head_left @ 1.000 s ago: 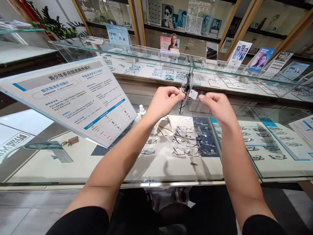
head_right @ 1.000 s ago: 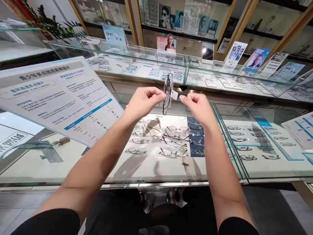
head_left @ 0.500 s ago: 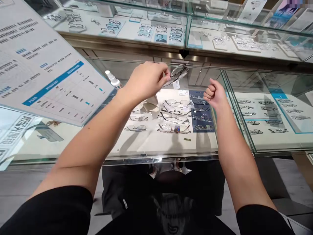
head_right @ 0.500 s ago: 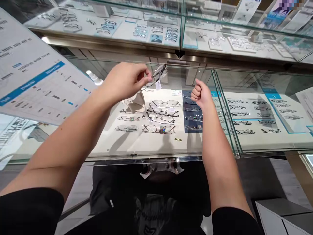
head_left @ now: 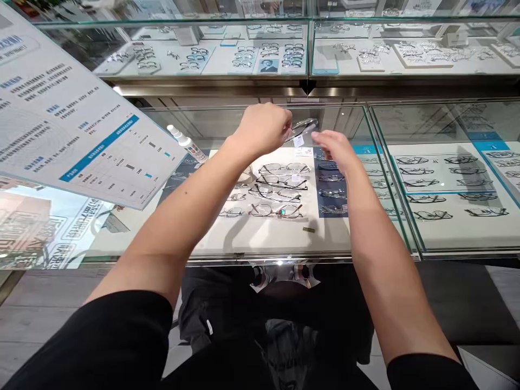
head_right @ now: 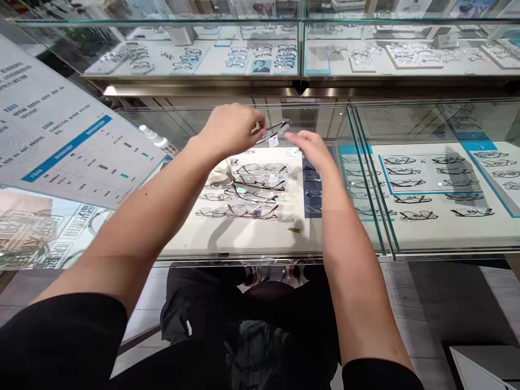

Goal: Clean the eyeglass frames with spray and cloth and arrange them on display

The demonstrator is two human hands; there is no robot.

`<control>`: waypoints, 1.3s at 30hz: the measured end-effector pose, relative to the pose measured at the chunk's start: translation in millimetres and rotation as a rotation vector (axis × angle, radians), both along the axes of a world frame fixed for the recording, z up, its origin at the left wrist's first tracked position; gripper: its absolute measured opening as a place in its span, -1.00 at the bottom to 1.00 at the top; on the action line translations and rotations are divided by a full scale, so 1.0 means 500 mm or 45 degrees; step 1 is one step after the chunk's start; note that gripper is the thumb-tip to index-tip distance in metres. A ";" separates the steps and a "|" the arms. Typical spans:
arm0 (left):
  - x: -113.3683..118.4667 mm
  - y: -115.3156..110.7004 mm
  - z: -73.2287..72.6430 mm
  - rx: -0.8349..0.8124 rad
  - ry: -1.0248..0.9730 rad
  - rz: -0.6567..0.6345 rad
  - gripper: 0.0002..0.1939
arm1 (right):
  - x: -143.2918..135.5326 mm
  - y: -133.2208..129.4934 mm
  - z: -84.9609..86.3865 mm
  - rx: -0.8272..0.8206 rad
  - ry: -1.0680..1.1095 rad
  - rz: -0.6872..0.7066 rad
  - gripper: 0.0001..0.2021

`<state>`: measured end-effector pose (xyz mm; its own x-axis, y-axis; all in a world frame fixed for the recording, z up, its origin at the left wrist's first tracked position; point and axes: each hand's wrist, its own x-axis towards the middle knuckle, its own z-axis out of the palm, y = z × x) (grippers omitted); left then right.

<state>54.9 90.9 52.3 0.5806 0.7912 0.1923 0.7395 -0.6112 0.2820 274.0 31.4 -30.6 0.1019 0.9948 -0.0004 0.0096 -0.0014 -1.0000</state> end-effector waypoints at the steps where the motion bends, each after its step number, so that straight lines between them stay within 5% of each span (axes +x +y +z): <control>1: 0.001 -0.017 0.011 0.044 0.052 0.018 -0.81 | -0.010 0.000 0.004 0.042 -0.054 0.028 -0.55; 7: 0.003 -0.078 0.015 0.162 0.038 0.102 -0.71 | -0.034 0.009 0.014 0.211 -0.030 0.077 -0.76; 18: -0.001 -0.057 0.021 -0.063 -0.098 0.022 -0.85 | -0.027 0.021 -0.006 0.359 -0.081 -0.005 -0.72; 28: -0.005 -0.042 0.018 -0.082 -0.117 -0.005 -0.84 | -0.039 0.014 0.000 0.266 -0.143 -0.101 -0.68; 39: -0.005 -0.030 -0.005 0.031 0.057 -0.002 -0.84 | -0.024 0.022 -0.023 0.134 -0.365 -0.107 -0.87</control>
